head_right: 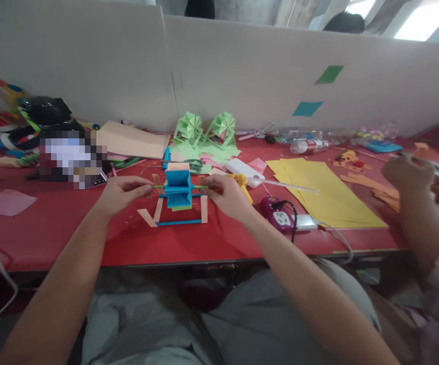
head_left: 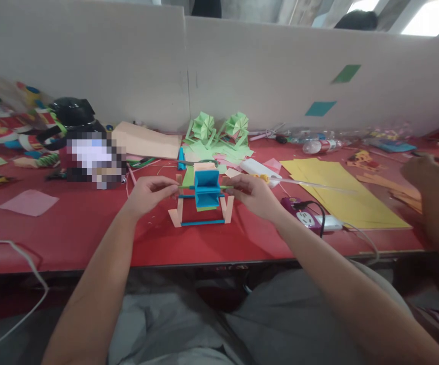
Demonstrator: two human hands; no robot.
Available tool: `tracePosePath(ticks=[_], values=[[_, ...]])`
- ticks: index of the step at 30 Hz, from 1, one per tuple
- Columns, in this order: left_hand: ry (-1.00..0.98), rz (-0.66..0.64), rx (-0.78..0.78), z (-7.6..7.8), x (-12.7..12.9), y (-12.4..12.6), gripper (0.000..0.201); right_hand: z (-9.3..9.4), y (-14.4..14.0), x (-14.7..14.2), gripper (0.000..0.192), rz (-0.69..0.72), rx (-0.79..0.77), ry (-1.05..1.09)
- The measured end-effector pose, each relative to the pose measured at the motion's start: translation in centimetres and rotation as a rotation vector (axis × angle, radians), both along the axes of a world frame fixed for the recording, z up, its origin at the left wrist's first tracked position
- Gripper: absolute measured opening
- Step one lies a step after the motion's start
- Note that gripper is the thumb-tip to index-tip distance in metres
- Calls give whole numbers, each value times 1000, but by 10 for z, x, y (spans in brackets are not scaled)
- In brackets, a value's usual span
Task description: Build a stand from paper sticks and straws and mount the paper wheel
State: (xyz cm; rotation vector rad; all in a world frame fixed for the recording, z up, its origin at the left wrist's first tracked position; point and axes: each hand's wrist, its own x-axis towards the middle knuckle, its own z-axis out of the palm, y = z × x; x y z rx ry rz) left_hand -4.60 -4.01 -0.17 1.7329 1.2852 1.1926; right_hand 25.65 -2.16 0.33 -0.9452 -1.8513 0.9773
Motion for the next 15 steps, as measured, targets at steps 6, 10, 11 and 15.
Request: tracePosePath(ticks=[6, 10, 11, 15], values=[[52, -11, 47, 1, 1, 1, 34, 3, -3, -4, 30, -86, 84, -125], [-47, 11, 6, 0, 2, 0, 38, 3, -3, -5, 40, -131, 105, -201], [-76, 9, -3, 0, 2, 0, 43, 3, -3, -6, 42, -136, 101, -201], [-93, 11, -12, -1, 3, 0, 43, 2, -2, -6, 37, -127, 71, -155]])
